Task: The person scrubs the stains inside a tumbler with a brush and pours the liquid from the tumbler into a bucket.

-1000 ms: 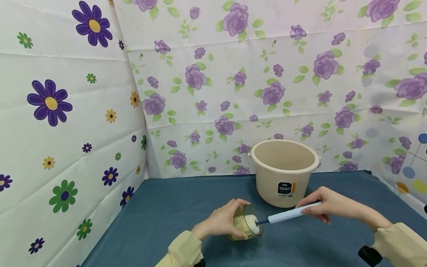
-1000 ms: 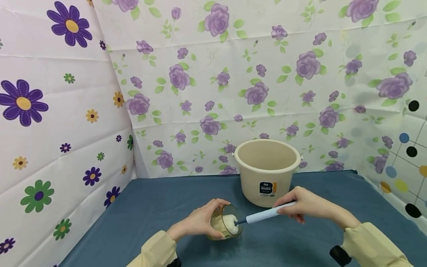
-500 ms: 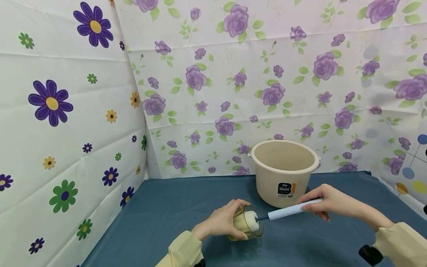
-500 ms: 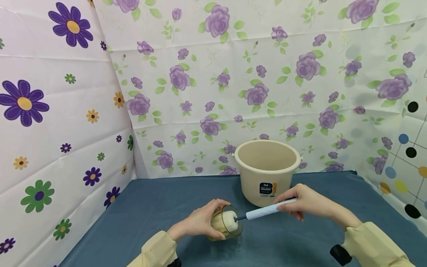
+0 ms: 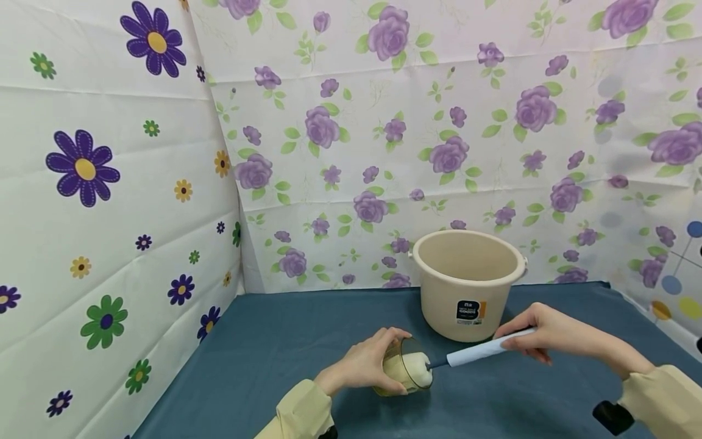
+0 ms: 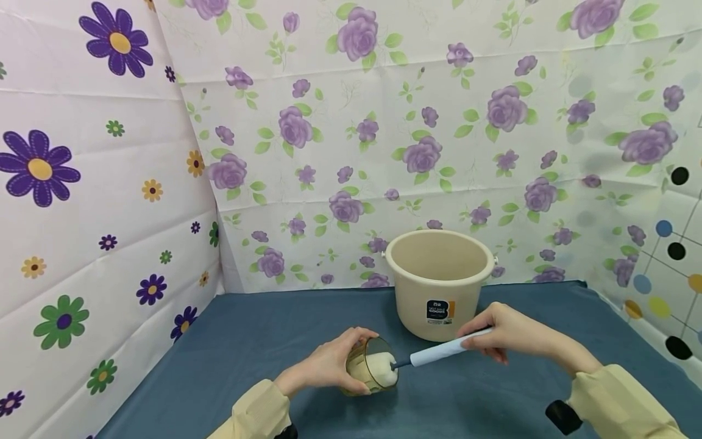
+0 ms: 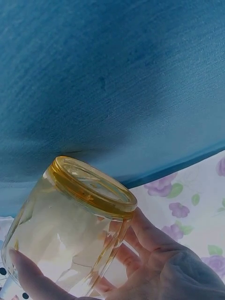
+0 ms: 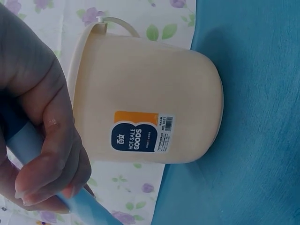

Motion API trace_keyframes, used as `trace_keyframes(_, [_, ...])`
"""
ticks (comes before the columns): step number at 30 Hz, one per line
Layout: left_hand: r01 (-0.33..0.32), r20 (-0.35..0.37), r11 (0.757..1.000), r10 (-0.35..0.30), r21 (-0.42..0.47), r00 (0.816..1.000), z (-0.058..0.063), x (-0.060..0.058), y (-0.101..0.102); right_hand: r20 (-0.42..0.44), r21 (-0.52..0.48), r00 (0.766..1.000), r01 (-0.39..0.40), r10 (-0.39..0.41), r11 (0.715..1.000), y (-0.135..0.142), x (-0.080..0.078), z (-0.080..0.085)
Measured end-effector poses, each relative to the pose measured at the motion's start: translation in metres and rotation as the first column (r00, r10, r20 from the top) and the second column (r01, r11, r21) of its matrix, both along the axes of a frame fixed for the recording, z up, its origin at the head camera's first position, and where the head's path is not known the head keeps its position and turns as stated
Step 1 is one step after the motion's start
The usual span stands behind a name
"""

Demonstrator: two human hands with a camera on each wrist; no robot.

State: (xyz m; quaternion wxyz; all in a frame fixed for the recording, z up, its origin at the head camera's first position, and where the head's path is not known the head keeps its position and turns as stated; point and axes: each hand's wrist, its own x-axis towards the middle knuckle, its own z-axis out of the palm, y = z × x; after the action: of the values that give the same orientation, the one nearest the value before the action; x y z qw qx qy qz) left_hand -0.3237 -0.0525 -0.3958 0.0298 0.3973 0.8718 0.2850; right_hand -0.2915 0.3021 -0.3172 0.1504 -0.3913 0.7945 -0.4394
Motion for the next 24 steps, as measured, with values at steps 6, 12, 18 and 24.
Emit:
trace_keyframes(6, [-0.004, -0.004, 1.000, 0.004, 0.002, 1.000, 0.0005, 0.0006, -0.0003, 0.016, -0.022, 0.999, -0.027, 0.028, 0.999, 0.0008, -0.0002, 0.0005])
trace_keyframes(12, [-0.005, 0.003, 1.000, 0.005, 0.001, 1.000, 0.0008, 0.0014, 0.0002, -0.007, -0.029, 1.000, -0.009, 0.009, 1.000, 0.0006, 0.0017, 0.0024])
trace_keyframes(18, [-0.010, 0.000, 1.000, 0.010, -0.004, 1.000, 0.0011, 0.0017, 0.0008, -0.028, -0.034, 0.999, 0.022, -0.023, 0.999, 0.0026, 0.0027, 0.0048])
trace_keyframes(24, [-0.012, 0.001, 1.000, 0.012, -0.006, 1.000, 0.0010, 0.0016, 0.0009, -0.033, -0.018, 0.998, 0.054, -0.055, 0.998, 0.0071, 0.0022, 0.0064])
